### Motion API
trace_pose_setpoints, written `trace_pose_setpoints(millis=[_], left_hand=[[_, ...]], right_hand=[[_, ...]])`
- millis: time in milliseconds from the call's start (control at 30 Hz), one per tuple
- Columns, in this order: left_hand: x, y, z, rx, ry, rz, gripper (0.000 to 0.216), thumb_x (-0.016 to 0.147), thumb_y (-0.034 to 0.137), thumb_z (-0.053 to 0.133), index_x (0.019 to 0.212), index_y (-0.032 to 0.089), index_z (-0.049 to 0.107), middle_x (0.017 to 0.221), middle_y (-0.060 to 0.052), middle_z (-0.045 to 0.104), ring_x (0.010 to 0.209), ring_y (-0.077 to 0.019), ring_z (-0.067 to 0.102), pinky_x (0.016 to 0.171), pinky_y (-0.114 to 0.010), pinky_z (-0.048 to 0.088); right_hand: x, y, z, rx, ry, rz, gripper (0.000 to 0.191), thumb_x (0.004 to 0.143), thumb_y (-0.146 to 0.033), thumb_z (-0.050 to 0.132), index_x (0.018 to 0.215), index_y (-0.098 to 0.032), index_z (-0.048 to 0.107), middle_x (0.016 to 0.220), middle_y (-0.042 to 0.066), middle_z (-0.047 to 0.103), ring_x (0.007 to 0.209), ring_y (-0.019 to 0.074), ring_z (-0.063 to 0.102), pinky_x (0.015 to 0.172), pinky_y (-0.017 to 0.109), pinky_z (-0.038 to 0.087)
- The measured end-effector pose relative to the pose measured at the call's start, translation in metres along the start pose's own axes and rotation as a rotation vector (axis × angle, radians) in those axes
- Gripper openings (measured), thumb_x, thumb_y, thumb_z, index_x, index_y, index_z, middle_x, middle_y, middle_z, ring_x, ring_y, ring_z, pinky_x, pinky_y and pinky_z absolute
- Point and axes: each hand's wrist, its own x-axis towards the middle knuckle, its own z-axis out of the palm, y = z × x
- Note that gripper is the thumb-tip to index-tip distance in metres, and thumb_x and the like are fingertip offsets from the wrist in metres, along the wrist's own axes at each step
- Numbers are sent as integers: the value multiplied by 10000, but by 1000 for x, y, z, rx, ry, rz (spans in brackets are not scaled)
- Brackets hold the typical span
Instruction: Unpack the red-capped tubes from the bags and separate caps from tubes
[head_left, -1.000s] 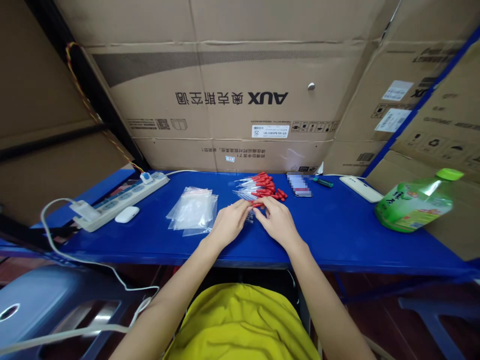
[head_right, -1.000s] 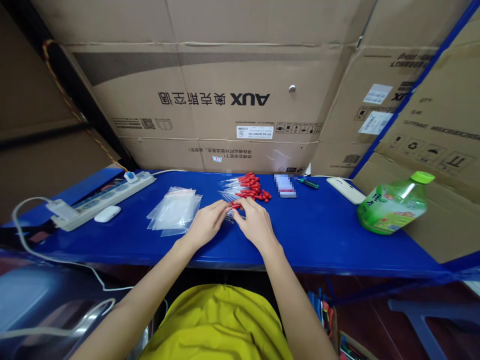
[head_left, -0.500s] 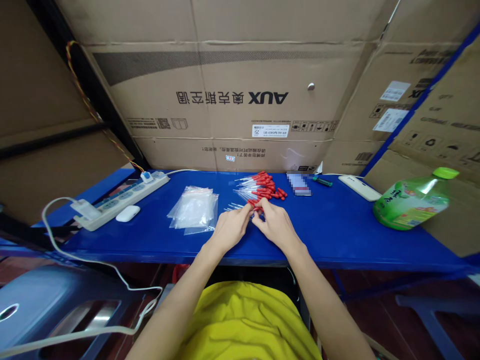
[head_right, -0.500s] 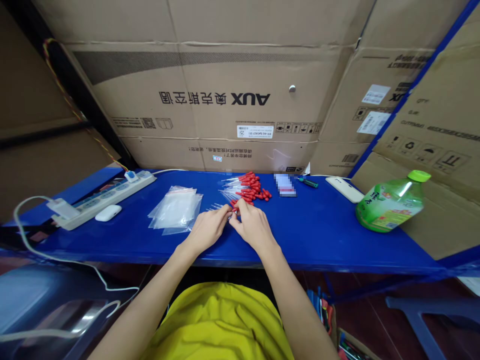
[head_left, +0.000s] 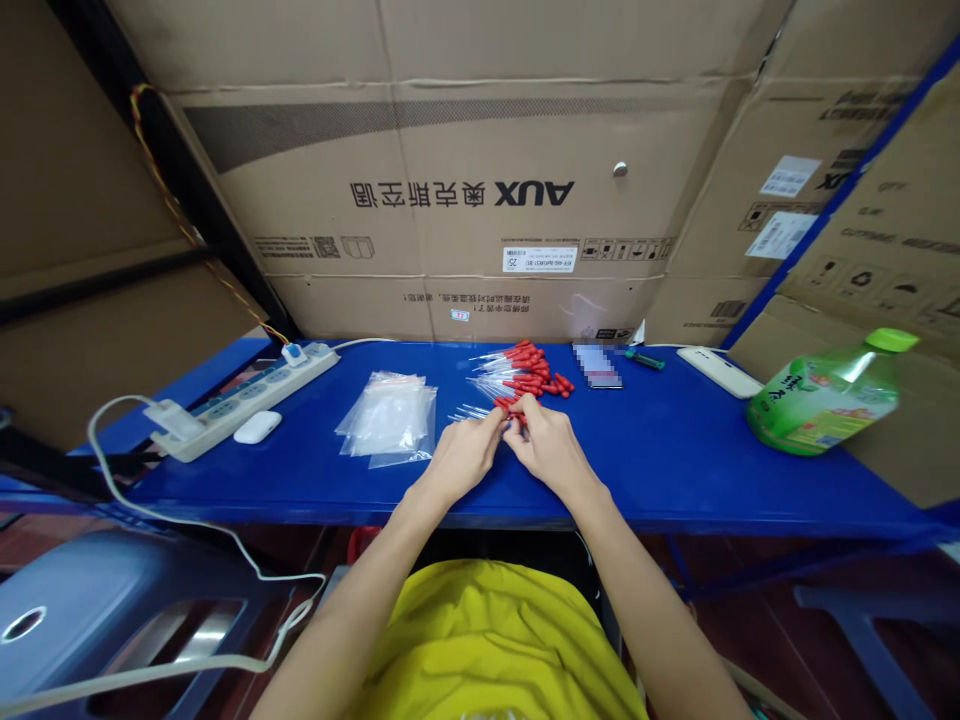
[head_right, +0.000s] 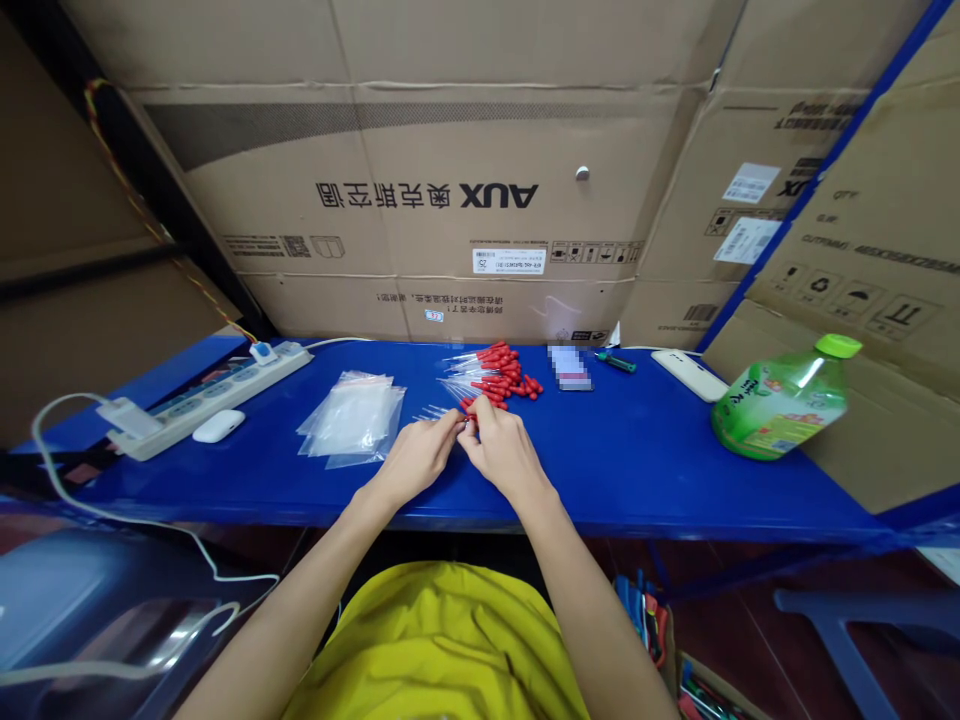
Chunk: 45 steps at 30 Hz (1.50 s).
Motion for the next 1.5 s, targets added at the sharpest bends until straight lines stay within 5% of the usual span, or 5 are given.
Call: trace_pose_setpoints(millis=[367,633,1100,1300,1500], left_hand=[[-1,1,0,-88,22,22,314,1096,373,310,1045,231,586,729,-45,664,663,-216,653,617,-283,357],[-3,1,-5,-68,54,-108,363,1103,422,305,925,244,567,680,-21,634,647,-216,638,617,-295,319],[-5,2,-7,-22,38,-22,315,1113,416,316,1199,254,572,962,-28,758,836,-208,728,668,-280,411],[-4,0,-4,27,64,-11,306,1116,347,297,1093,228,579,1064,-56,749,964,-218,726,743,-294,464],[-6,-2,-1,106,-45,-9,232,1094,269,328,1099,203,551,995,-92,762,879,-245,737,715,-313,463]], right_hand=[[0,5,-2,67,54,-17,146,894,-127,465,943,-226,561,888,72,725,798,213,702,744,286,497],[1,9,-15,322,-98,-7,224,1065,-278,398,1097,-225,613,957,53,747,847,190,721,802,282,514],[3,6,-12,524,3,183,235,1048,-387,492,1153,-221,622,775,10,710,664,170,679,640,262,507],[2,11,-7,344,46,-42,134,982,-288,597,1067,-226,681,1042,72,721,828,198,674,746,311,529],[0,9,-7,211,-10,-104,136,958,-186,578,1041,-213,683,975,69,712,833,207,665,766,321,510]])
